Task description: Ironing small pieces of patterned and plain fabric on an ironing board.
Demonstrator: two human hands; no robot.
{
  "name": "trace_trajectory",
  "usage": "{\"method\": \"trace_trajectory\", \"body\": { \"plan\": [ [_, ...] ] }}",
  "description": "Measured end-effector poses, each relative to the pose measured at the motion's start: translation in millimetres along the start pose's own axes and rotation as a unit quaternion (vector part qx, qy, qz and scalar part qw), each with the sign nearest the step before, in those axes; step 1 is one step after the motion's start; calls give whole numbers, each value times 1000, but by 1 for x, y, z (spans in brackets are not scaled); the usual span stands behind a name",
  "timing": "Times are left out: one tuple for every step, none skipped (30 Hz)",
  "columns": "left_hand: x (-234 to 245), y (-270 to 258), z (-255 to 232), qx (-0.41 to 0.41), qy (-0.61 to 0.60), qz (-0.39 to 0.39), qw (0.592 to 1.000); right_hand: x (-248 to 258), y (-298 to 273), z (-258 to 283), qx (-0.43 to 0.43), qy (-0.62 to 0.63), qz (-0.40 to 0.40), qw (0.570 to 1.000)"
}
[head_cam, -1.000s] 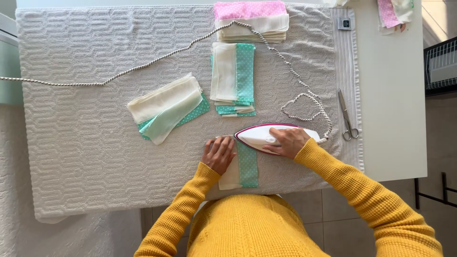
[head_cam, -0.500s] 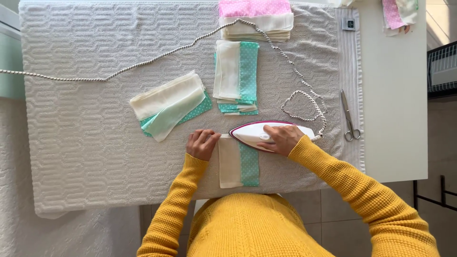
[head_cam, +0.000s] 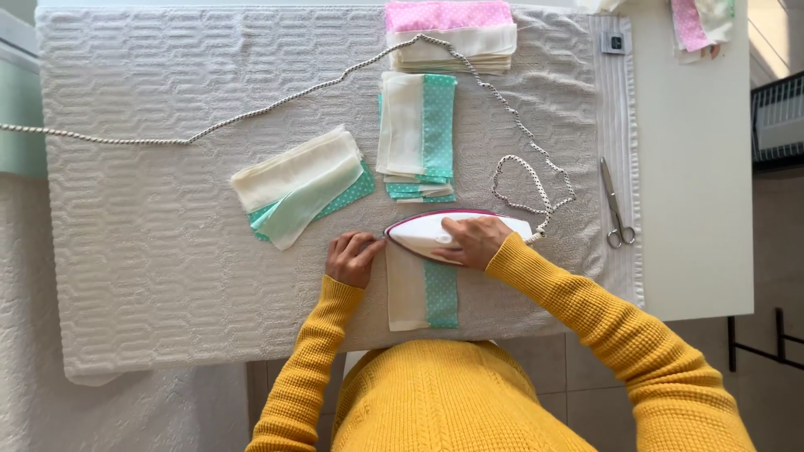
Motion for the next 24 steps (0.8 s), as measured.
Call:
{"method": "trace_trajectory", "body": {
  "plan": [
    [0,-4,2,2,3,-2,1000,-3,4,1,4,0,0,1000],
    [0,-7,3,7,-8,-12,1000,-6,7,2,15,2,-5,1000],
    [0,-9,5,9,-22,-20,1000,-8,8,2,21,4,-12,1000],
    [-3,-17,9,7,-23,-20,1000,-6,11,6,19,4,-13,1000],
    [-5,-24,15,31,-32,-38,998,-3,13,8,13,-2,-9,1000],
    [-6,-33,20,55,-42,-57,996,-1,16,11,6,-8,-5,1000],
    [-7,-40,23,59,-39,-58,996,3,18,15,11,-8,-3,1000],
    [-7,-47,27,97,-48,-66,992,6,19,19,4,-3,25,1000],
    [-8,-52,34,131,-60,-72,987,9,21,22,-8,1,50,999],
    [-5,-48,32,130,-60,-72,987,7,23,22,-8,1,49,999],
    [-2,-44,32,158,-64,-90,981,6,24,21,-13,-1,41,999],
    [1,-41,32,187,-67,-107,974,5,25,19,-19,-2,32,999],
    [7,-38,25,191,-63,-108,974,1,23,19,-13,-1,35,999],
    [13,-34,18,199,-71,-108,971,-2,22,19,2,-3,24,1000],
    [19,-25,17,201,-79,-111,970,-4,25,18,16,-7,7,1000],
    [19,-26,18,199,-75,-115,970,-7,27,17,20,-7,4,1000],
    [17,-24,21,187,-86,-123,971,-8,28,16,26,-2,-21,999],
    [15,-22,24,175,-97,-130,971,-10,30,14,31,4,-46,998],
    [16,-25,22,178,-97,-130,970,-6,28,17,33,4,-44,998],
    [16,-28,21,190,-96,-127,969,-4,27,20,20,5,-19,1000],
    [17,-29,21,201,-94,-125,967,-1,28,22,9,6,4,1000],
    [16,-32,21,204,-93,-127,966,-7,29,21,12,5,5,1000],
    [14,-31,24,194,-90,-125,969,-13,31,18,-3,6,21,1000],
    [12,-29,26,185,-87,-122,971,-19,32,14,-18,8,37,999]
  ]
}}
Point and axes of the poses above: each hand's wrist, its own y-axis towards the middle knuckle, its own x-axis out of the back of the hand, z = x × y, the point moved 3 cm from there along y, towards the middle knuckle, and after that the axes turned 6 degrees about -z, right-handed, at the moved point
